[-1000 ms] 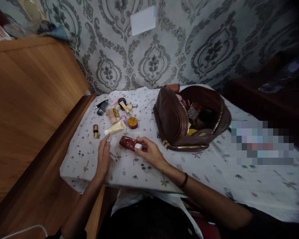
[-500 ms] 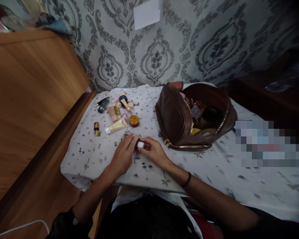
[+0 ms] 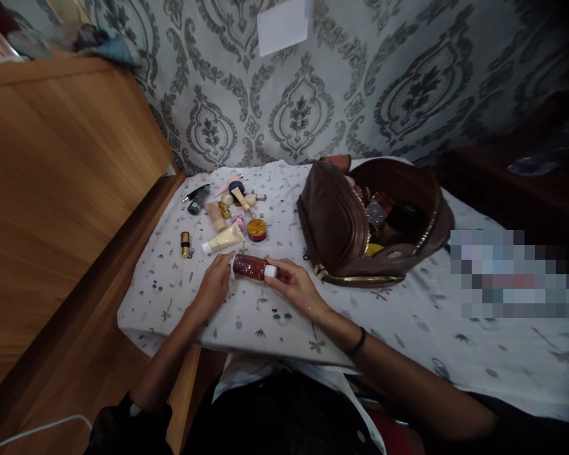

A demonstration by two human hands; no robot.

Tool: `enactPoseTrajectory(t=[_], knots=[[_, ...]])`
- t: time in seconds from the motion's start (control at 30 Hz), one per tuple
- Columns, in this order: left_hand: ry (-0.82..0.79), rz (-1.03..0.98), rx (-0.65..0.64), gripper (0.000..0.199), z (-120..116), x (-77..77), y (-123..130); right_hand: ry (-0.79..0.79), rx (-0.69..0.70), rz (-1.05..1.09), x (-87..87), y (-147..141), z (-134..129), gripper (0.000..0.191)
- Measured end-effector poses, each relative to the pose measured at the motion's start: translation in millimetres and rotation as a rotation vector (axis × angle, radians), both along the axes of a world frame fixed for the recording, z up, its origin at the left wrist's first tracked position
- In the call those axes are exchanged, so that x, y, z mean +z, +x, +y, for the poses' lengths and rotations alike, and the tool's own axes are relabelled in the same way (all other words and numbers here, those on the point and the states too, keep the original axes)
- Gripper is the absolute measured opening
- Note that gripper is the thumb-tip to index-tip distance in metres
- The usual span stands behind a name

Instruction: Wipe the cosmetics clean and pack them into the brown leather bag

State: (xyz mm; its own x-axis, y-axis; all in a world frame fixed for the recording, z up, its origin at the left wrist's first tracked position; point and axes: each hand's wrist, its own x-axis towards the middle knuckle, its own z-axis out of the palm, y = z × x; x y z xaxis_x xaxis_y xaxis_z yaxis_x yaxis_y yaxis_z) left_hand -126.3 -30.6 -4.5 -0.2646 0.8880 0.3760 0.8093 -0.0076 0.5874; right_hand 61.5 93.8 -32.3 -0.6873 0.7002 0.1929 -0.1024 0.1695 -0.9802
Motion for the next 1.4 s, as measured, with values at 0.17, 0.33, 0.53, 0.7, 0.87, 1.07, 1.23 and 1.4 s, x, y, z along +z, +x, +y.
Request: enactPoseTrajectory(t=[0.17,0.33,0.53,0.7,0.87,1.07,1.23,1.4], knots=[[0.012,-0.045,0.029,0.039,-3.9,0.5,0.0,-0.051,-0.029,0.008,3.1,-0.2,1.8,0.047],[0.036,-0.051,0.037,0.036,-6.7,6.3,0.9,-0.061,-0.02,0.037,9.0,1.7,2.9,0.042],[0.042,0.076,-0.022,0.04,-5.4,24.2,2.2,0.036,-0.015,0.039,19.0,4.4,-2.7,0.051],[0.033,0.235,-0.139,0.047,1.5,38.3,21.2,0.069,-0.014,0.044,20.2,3.9,-7.1,0.052],[0.007,0.385,-0.243,0.049,8.3,47.9,48.0,0.062,0.0,0.049,21.1,5.3,-8.3,0.054],[-0.041,0.411,-0.193,0.051,6.5,43.0,46.2,0.087,-0.002,0.049,19.8,5.0,-9.2,0.049],[-0.031,0.243,-0.096,0.045,0.1,31.9,23.5,0.194,-0.013,0.049,19.0,5.5,-8.2,0.031],[-0.006,0.04,-0.045,0.04,-4.6,18.7,3.8,0.317,0.014,0.054,20.7,7.5,-4.6,0.022]])
